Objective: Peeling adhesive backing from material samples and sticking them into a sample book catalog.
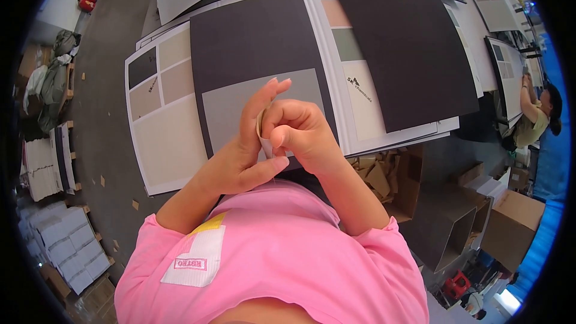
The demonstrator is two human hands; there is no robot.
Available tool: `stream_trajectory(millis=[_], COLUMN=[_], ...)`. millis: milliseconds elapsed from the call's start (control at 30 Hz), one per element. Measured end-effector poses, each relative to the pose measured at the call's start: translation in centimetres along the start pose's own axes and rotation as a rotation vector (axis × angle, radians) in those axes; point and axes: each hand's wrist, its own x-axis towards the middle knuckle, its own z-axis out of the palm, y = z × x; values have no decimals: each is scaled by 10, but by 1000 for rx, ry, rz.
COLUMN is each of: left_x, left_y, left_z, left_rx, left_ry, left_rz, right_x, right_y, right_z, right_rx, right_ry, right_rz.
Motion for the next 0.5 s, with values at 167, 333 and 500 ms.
stream_trajectory(millis=[167,333,500], left_x=[-1,4,1], left_y=[-5,-7,-14], left_z=[4,9,11], left_rx=[-102,-142,-233], left_ry=[-47,-67,-90], left_rz=[6,124,117], right_x=[-5,-9,-11], right_y=[-4,-4,-6], right_z=[17,25,26], right_rx=[-326,-511,-545], right_ry=[161,258,236], right_rz=[-57,-117,-121])
